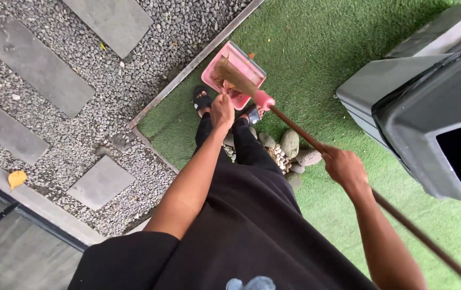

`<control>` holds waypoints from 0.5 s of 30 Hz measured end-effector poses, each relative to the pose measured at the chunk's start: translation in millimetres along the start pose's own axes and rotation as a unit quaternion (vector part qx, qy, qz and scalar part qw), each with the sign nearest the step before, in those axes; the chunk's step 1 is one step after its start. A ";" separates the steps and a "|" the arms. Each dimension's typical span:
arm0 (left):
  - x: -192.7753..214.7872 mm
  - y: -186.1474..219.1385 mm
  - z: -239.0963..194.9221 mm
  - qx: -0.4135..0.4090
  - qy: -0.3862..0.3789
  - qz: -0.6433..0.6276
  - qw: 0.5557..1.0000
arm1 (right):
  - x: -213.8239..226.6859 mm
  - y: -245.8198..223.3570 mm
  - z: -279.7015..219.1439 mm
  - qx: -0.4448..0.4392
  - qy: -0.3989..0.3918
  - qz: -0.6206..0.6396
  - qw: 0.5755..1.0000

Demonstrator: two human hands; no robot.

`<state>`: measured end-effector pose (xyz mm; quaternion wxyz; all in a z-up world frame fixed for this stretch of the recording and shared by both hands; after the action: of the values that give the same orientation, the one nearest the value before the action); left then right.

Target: Sweeping dry leaves from a gravel and stone path into a handheld dustpan using a small broom.

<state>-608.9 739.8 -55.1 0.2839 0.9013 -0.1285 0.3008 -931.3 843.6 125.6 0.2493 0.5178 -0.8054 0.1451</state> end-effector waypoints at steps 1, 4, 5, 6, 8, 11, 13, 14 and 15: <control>8.5 9.0 -4.1 0.000 0.001 -0.001 1.000 | -7.4 6.5 5.3 0.001 0.000 -0.001 1.000; 20.7 16.8 -15.6 -0.002 -0.004 -0.016 1.000 | -18.0 21.5 12.8 -0.048 0.038 0.030 0.998; 17.1 12.2 -13.0 -0.013 -0.006 -0.015 1.000 | -10.3 18.3 16.4 -0.059 0.063 0.055 0.995; 15.0 6.2 -10.9 -0.023 -0.009 -0.013 1.000 | -3.8 14.3 18.3 -0.071 0.086 0.080 0.991; 14.7 1.8 -9.2 -0.022 -0.021 0.011 0.999 | -9.0 10.0 41.3 -0.075 0.105 0.101 0.987; 20.6 13.4 -15.6 -0.026 -0.045 0.040 0.998 | -41.0 21.5 88.0 -0.074 0.132 0.120 0.981; 22.5 16.1 -24.0 -0.028 -0.057 0.048 0.997 | -45.9 15.3 76.8 -0.069 0.135 0.119 0.981; 21.2 17.5 -23.7 -0.029 -0.055 0.045 0.997 | -33.4 -0.9 51.3 -0.068 0.109 0.104 0.986; 20.2 19.1 -23.3 -0.031 -0.053 0.042 0.997 | -20.8 -17.2 25.7 -0.066 0.084 0.089 0.990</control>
<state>-611.6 736.9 -19.1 0.2916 0.9005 -0.1903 0.2605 -915.1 839.5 92.3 0.3358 0.4121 -0.8325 0.1560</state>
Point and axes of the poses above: each hand's wrist, its own z-axis towards the middle knuckle, its own x-axis out of the back of the hand, y = z × x, the point moved 2 cm from there along z, towards the middle knuckle, and after that the axes turned 7 degrees about y, right-handed, at the moved point
